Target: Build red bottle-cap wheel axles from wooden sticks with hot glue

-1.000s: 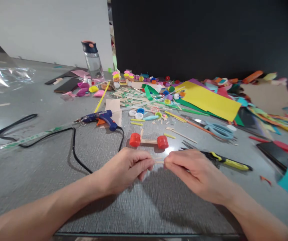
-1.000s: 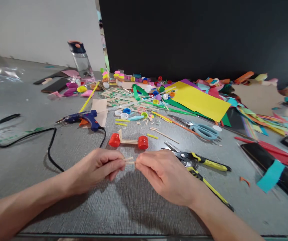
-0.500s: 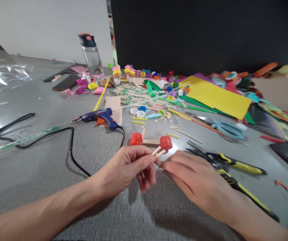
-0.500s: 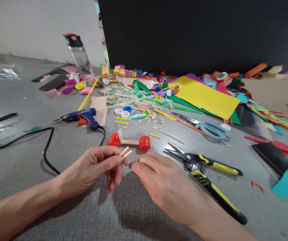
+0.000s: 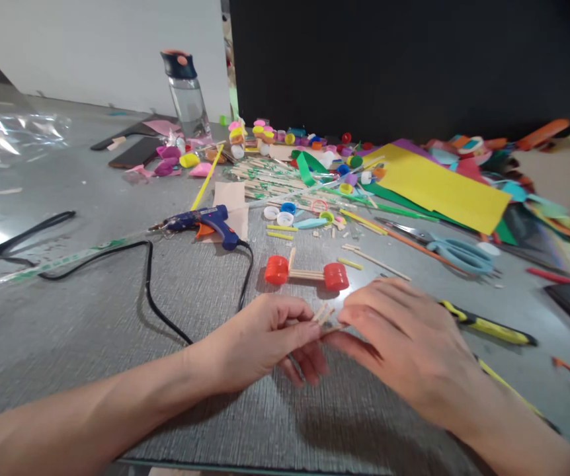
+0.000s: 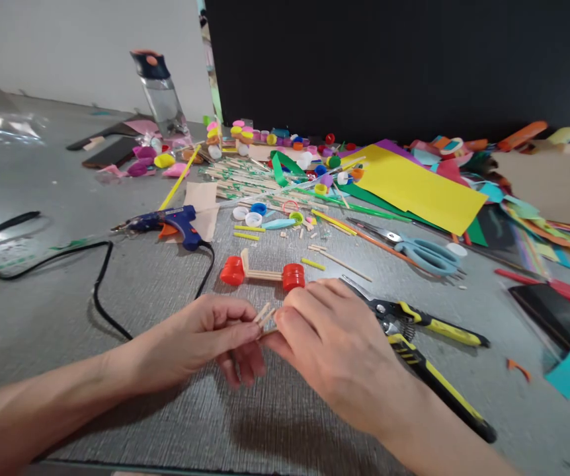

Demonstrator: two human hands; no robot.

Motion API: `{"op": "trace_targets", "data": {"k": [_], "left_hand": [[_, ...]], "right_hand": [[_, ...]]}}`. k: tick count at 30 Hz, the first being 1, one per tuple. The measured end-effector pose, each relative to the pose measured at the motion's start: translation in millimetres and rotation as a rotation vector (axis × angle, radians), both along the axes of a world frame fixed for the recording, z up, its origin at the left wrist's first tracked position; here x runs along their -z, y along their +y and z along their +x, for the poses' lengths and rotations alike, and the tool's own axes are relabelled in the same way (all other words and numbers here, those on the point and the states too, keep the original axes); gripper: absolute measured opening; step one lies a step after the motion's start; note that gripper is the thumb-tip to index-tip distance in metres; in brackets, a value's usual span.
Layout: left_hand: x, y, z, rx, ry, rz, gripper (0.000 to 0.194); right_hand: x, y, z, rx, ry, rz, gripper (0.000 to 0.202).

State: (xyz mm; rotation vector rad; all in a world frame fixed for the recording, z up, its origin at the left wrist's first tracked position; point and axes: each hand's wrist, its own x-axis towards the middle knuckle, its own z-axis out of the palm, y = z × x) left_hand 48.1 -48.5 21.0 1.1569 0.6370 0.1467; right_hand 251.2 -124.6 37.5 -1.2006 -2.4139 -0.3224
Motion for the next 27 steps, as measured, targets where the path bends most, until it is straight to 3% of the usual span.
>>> {"op": "trace_targets", "data": {"k": [6, 12, 18, 21, 23, 27], "left_hand": [[2.1, 2.4, -0.5, -0.003, -0.053, -0.147, 0.033], [4.0, 2.5, -1.3, 0.011, -0.068, -0.178, 0.037], [1.0, 3.5, -2.5, 0.039, -0.054, -0.192, 0.033], [-1.0, 2.4, -1.8, 0.016, -0.084, -0.165, 0.031], [-1.5, 1.5, -1.3, -0.026, -0.115, -0.16, 0.028], [-0.2, 0.6, -0.9, -0.078, -0.144, -0.175, 0.025]], "right_hand": [[-4.8, -1.1, 13.8, -0.036, 0.001, 0.04, 0.014], [-3.5, -1.0, 9.6, -0.085, -0.072, 0.028, 0.028], [-5.7, 0.5, 7.6, -0.077, -0.085, 0.075, 0.02], [-4.7, -0.1, 9.7, 0.033, 0.006, 0.176, 0.01], [-2.7, -2.3, 12.0, 0.159, 0.105, 0.256, 0.03], [2.9, -7.1, 14.0, 0.311, 0.36, 0.257, 0.044]]}}
